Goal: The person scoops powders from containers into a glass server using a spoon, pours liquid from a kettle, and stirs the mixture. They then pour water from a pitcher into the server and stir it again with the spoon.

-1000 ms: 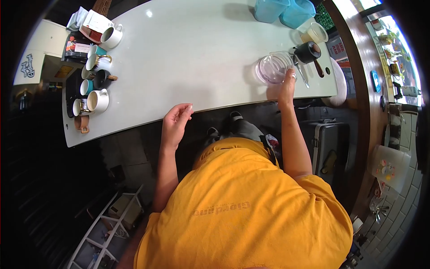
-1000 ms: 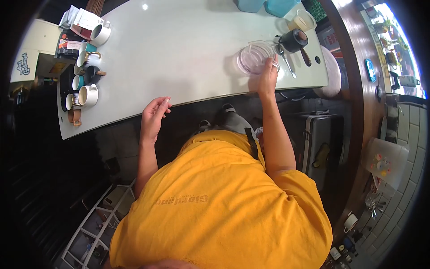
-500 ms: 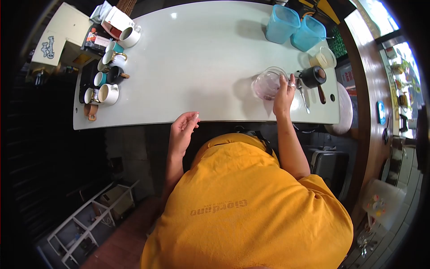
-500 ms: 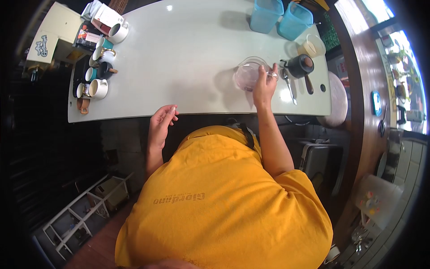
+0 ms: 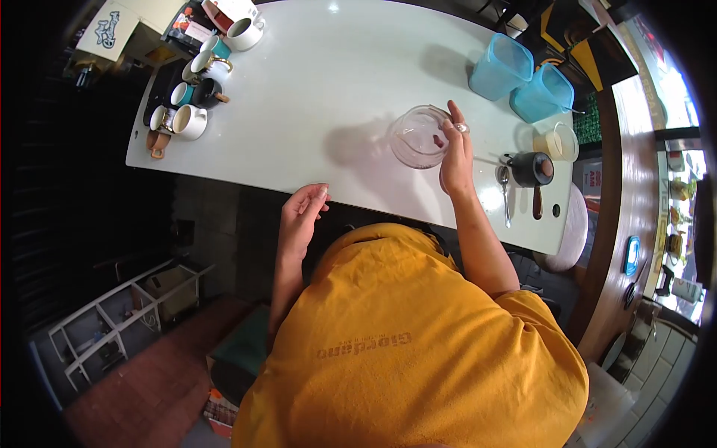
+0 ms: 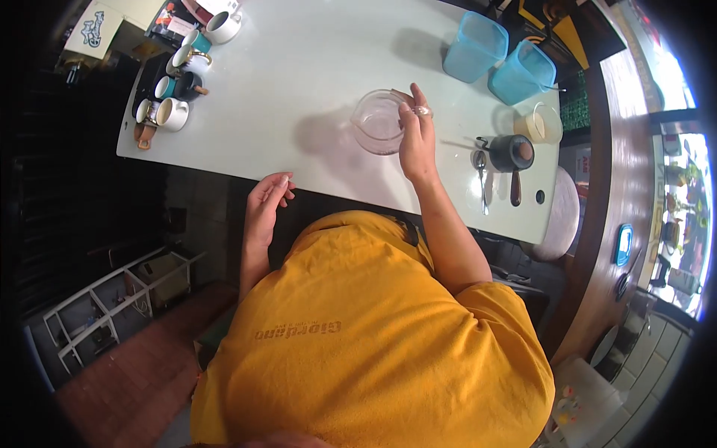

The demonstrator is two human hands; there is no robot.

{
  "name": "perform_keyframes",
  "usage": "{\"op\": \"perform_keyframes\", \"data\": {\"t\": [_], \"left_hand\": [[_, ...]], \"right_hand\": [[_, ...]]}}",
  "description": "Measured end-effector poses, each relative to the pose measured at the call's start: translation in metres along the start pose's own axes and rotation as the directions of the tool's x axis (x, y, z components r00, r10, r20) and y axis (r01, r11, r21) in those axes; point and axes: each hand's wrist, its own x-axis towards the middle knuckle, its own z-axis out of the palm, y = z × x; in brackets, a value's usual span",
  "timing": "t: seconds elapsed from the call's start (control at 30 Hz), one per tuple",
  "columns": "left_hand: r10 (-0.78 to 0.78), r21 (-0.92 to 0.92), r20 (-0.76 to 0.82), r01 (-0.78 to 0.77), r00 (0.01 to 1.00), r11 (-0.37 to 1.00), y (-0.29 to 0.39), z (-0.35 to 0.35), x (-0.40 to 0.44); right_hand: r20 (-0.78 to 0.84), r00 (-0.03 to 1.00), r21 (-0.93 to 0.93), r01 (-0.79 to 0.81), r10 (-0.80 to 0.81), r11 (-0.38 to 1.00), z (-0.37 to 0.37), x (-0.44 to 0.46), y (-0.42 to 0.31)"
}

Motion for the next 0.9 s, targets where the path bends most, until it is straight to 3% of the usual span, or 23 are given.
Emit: {"op": "perform_keyframes", "data": {"t": [0.07, 0.33, 0.4, 0.6, 0.7, 0.8, 0.9], "left_hand": [[-0.014, -0.003, -0.033, 0.014, 0.999, 1.0, 0.003, 0.005, -0.004], [-0.01, -0.043, -0.134, 0.004, 0.991, 0.999, 0.0, 0.011, -0.009], [-0.006, -0.025, -0.151, 0.002, 0.989, 1.0, -0.001, 0.013, -0.009], [0.0, -0.057, -0.196, -0.012, 0.981, 0.998, 0.003, 0.017, -0.015], [0.004, -0.1, -0.212, -0.026, 0.977, 0.995, 0.004, 0.018, -0.019], [-0.018, -0.094, -0.244, -0.006, 0.97, 0.996, 0.006, 0.022, -0.022], [-0.017, -0.109, -0.247, -0.01, 0.969, 0.994, 0.004, 0.021, -0.025]], "right_hand": [[0.132, 0.991, 0.036, 0.013, -0.018, 0.999, 0.001, 0.005, 0.0], [0.2, 0.979, -0.005, -0.036, 0.036, 0.999, -0.003, 0.025, -0.004], [0.214, 0.976, 0.066, 0.019, -0.033, 0.998, 0.009, 0.023, -0.008], [0.335, 0.942, 0.011, 0.015, -0.018, 1.0, 0.004, 0.03, -0.005], [0.294, 0.955, 0.084, 0.025, -0.048, 0.996, 0.003, 0.038, -0.003], [0.401, 0.914, 0.037, -0.081, 0.059, 0.996, 0.004, 0.033, -0.01], [0.392, 0.919, 0.042, -0.062, 0.041, 0.997, 0.0, 0.041, -0.003]]}}
